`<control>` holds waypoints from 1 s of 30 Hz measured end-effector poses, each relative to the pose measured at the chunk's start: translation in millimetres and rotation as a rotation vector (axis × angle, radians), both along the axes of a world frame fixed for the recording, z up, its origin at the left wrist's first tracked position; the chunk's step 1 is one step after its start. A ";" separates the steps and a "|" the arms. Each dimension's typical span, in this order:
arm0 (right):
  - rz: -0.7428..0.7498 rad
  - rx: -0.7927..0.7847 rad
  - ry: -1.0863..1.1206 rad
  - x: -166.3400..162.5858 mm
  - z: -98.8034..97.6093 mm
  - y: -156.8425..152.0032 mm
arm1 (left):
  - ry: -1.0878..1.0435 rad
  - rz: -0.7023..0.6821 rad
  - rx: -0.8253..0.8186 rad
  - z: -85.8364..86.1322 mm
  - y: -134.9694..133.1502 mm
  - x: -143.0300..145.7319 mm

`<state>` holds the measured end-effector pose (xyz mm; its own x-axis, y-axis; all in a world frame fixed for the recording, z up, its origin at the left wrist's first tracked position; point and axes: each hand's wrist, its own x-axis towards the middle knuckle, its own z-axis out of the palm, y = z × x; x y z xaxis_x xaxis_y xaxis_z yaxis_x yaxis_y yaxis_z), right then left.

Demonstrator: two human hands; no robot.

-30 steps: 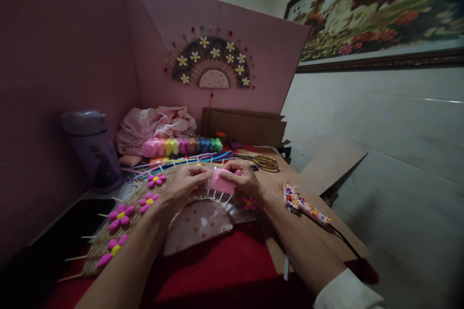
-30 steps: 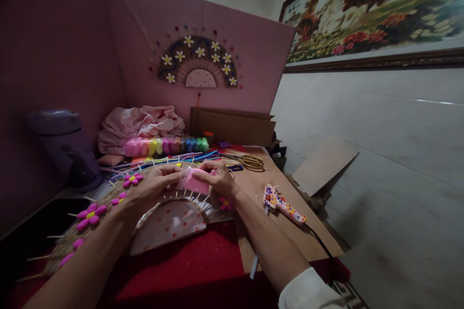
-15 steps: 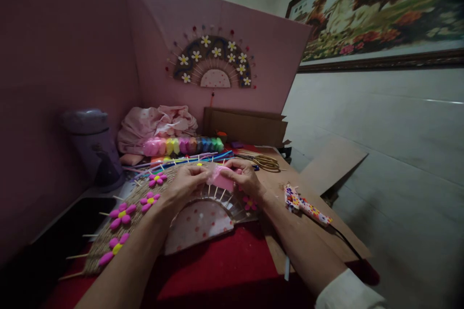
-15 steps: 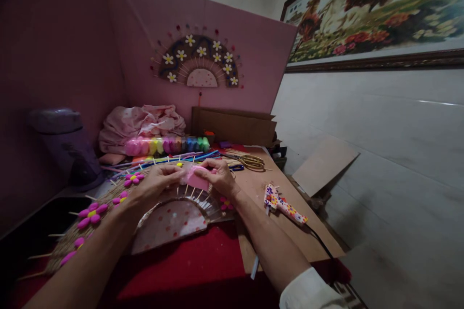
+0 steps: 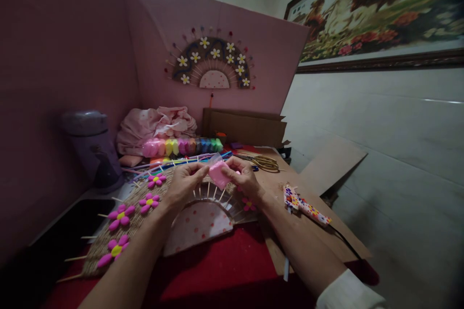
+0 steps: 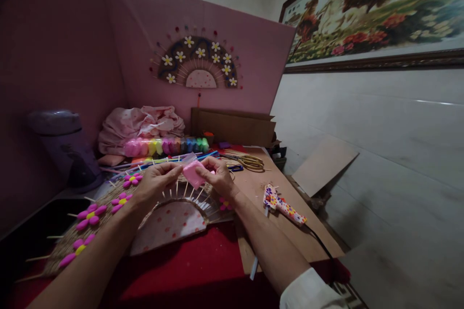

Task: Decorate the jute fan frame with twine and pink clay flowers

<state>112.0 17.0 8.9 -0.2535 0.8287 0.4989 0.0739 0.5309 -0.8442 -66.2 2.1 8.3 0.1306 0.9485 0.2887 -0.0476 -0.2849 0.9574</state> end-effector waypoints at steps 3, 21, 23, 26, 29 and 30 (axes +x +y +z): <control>0.036 -0.011 0.002 -2.0 0.4 -0.6 | -0.026 0.068 0.043 -1.6 1.1 0.1; 0.043 -0.072 0.062 1.3 0.1 6.8 | 0.147 0.159 0.181 -3.8 6.5 -2.4; 0.046 -0.084 0.035 0.6 0.2 6.9 | 0.185 0.161 0.203 -2.9 5.4 -1.3; 0.048 -0.100 0.013 0.9 -0.1 7.9 | 0.225 0.165 0.238 -0.7 2.1 0.1; 0.048 -0.110 0.005 1.6 1.2 7.0 | 0.271 0.189 0.278 0.5 -0.3 1.3; 0.047 -0.114 0.001 1.8 2.1 6.0 | 0.277 0.198 0.288 0.5 -0.6 1.5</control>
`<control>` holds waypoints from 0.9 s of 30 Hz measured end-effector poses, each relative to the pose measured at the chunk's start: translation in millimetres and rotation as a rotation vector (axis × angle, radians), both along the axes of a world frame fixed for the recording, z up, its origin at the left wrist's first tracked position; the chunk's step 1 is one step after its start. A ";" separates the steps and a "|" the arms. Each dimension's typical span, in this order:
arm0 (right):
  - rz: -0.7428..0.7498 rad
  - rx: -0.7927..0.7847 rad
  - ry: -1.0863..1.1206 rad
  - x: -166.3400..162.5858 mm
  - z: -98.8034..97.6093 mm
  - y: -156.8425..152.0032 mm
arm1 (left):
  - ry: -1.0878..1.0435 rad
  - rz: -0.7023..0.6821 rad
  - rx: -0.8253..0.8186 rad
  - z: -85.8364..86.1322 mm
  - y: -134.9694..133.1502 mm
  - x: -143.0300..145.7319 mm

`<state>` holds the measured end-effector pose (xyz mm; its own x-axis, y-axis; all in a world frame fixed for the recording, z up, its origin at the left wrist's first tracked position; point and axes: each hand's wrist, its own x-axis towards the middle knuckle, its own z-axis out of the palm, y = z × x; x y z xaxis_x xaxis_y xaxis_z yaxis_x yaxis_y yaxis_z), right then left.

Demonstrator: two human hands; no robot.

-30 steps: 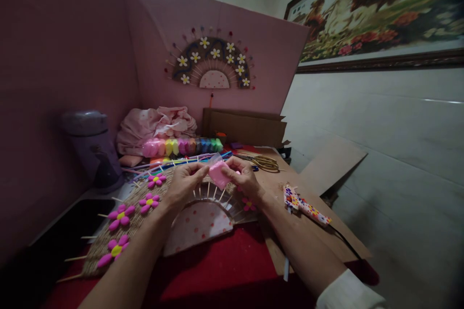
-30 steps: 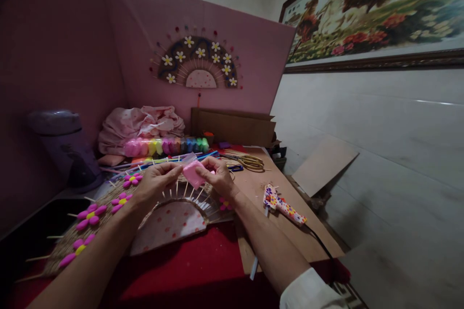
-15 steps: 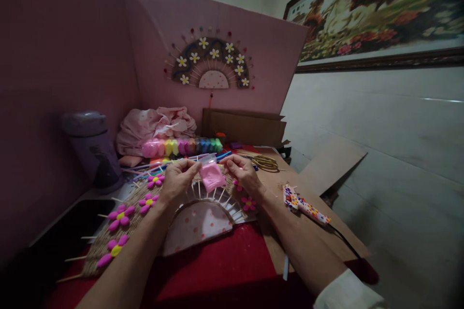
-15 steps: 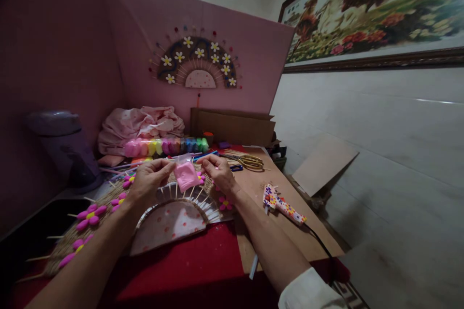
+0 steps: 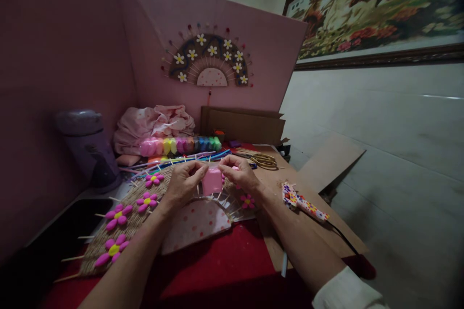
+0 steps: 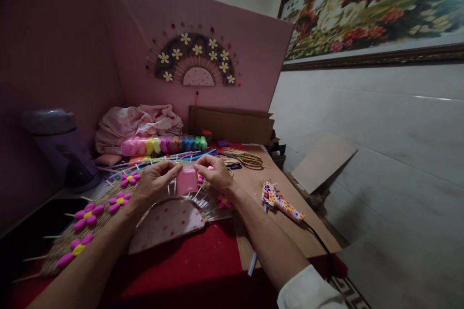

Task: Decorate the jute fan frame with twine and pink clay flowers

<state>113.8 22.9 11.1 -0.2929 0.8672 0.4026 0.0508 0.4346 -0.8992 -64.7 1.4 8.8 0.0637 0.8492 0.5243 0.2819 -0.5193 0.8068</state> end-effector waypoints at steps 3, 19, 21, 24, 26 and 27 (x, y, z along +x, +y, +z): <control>-0.004 -0.012 -0.013 0.4 3.3 -3.9 | -0.012 0.003 0.005 -0.3 0.0 0.4; -0.051 0.030 -0.008 1.4 4.0 -5.0 | -0.138 -0.134 -0.127 -3.7 4.9 -0.2; -0.045 0.046 -0.012 1.5 3.5 -4.8 | -0.167 -0.162 -0.154 -4.6 5.6 0.2; -0.025 0.086 -0.034 2.2 1.0 -2.1 | -0.202 -0.152 -0.156 -6.7 6.6 0.8; -0.005 0.091 -0.055 2.5 -0.8 0.1 | -0.210 -0.143 -0.145 -8.0 7.0 1.0; 0.000 0.095 -0.061 2.5 -1.5 0.9 | -0.205 -0.139 -0.139 -8.4 7.1 1.0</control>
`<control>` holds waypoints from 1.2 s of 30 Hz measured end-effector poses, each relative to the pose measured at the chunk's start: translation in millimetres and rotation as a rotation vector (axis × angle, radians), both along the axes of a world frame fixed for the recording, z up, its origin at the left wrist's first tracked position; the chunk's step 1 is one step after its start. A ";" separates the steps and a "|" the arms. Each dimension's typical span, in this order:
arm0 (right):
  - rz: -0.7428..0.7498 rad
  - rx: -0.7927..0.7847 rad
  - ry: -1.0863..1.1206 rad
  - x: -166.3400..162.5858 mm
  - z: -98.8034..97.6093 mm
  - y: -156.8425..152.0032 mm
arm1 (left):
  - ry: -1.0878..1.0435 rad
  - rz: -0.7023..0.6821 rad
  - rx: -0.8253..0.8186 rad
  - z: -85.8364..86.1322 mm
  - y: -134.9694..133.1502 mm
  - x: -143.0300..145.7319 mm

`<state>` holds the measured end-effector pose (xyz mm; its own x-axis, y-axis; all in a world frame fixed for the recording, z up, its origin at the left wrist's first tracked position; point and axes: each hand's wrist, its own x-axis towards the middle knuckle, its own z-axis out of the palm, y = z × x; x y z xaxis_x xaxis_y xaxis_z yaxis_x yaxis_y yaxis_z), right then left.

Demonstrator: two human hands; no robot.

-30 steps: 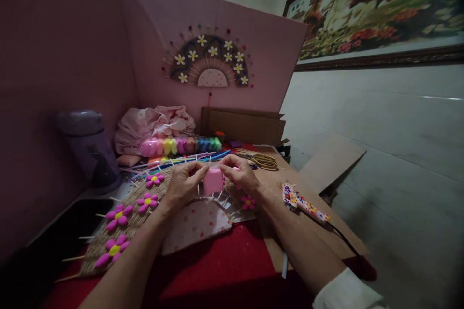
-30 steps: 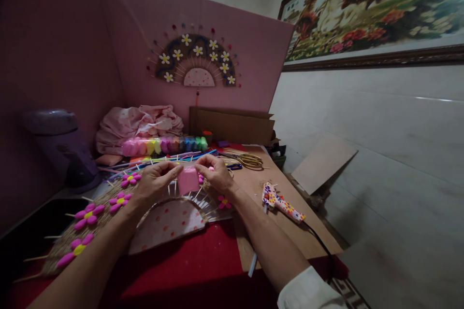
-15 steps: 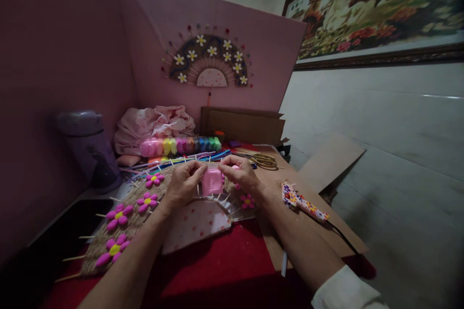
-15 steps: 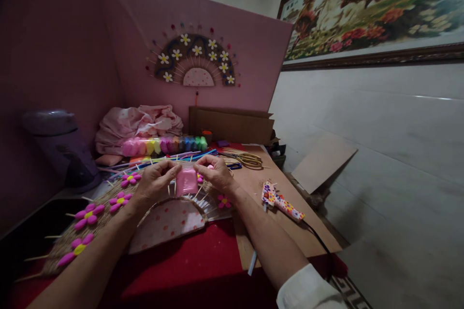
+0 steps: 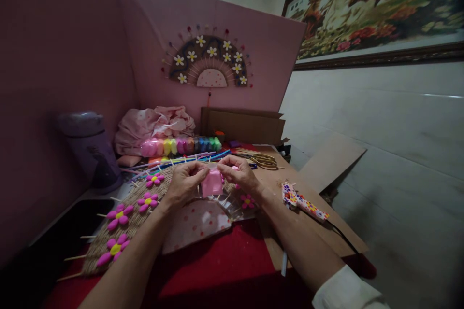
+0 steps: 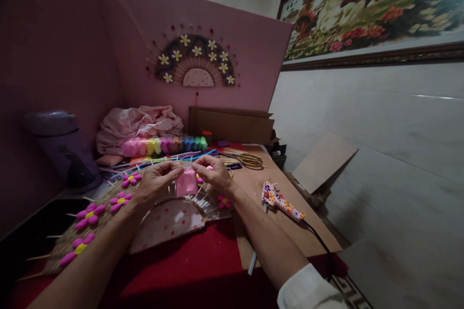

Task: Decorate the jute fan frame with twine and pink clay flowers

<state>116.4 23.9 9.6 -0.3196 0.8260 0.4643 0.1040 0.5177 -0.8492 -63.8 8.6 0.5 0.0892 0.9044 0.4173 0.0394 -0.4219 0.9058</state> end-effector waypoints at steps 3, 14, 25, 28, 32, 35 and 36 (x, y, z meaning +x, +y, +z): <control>0.004 0.036 -0.012 -0.7 -0.2 0.6 | 0.038 -0.010 0.009 0.5 -0.7 0.1; 0.001 0.097 -0.064 -3.3 3.8 -4.6 | 0.087 0.013 0.027 7.0 -6.9 3.6; 0.014 0.083 -0.078 -5.7 2.7 -4.0 | 0.009 -0.016 -0.031 9.7 -8.4 6.4; 0.000 0.127 -0.105 -7.1 1.3 -4.5 | 0.025 -0.010 -0.017 11.6 -10.2 8.6; -0.024 0.154 -0.114 -6.6 0.8 -4.6 | 0.059 -0.023 0.012 9.7 -7.9 7.8; -0.034 0.115 -0.066 -6.1 2.0 -4.4 | -0.019 -0.028 -0.016 6.7 -5.5 4.8; -0.035 0.095 -0.048 -6.3 2.4 -4.4 | -0.043 -0.011 -0.032 6.0 -5.2 3.7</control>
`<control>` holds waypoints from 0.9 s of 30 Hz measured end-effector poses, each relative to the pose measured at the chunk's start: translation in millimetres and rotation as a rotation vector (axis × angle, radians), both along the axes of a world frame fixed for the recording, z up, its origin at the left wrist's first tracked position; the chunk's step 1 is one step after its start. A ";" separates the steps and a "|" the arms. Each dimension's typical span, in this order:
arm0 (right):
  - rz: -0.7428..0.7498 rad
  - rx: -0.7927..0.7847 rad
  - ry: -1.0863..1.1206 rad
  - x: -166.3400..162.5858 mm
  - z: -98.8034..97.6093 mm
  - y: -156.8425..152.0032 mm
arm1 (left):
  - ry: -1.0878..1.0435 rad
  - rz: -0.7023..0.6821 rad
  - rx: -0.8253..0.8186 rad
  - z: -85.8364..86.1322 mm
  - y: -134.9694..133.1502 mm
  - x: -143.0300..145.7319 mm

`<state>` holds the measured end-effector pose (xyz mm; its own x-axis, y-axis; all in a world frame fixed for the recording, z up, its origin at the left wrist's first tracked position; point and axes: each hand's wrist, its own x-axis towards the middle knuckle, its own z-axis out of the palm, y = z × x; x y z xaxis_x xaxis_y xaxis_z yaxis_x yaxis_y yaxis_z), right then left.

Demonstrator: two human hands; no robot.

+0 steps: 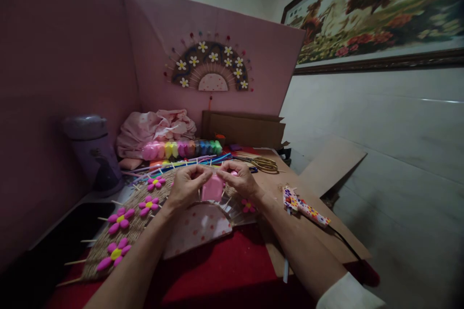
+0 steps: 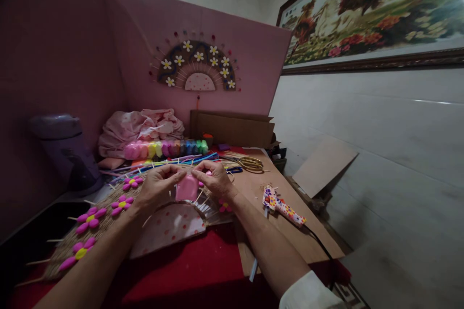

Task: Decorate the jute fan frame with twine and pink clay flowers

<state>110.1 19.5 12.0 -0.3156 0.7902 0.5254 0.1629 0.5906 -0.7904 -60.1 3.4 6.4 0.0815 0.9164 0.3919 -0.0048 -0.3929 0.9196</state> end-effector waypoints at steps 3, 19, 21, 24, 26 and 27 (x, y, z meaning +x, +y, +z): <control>0.010 -0.078 0.044 -0.8 0.9 0.0 | -0.058 0.058 -0.056 -1.0 -0.2 -2.9; -0.007 -0.243 0.175 3.5 2.8 -0.4 | -0.238 -0.027 -0.214 0.3 -2.8 0.4; -0.056 -0.223 0.200 10.0 11.6 6.5 | -0.250 -0.053 -0.259 0.6 -3.3 4.0; -0.174 -0.174 0.205 14.1 31.2 24.1 | -0.322 -0.052 -0.338 -0.9 -4.0 9.9; -0.242 -0.146 0.164 6.7 43.6 39.5 | -0.335 -0.141 -0.326 -3.1 -4.4 13.6; -0.282 -0.135 0.152 -0.6 48.5 47.7 | -0.318 -0.187 -0.313 -4.3 -4.6 15.2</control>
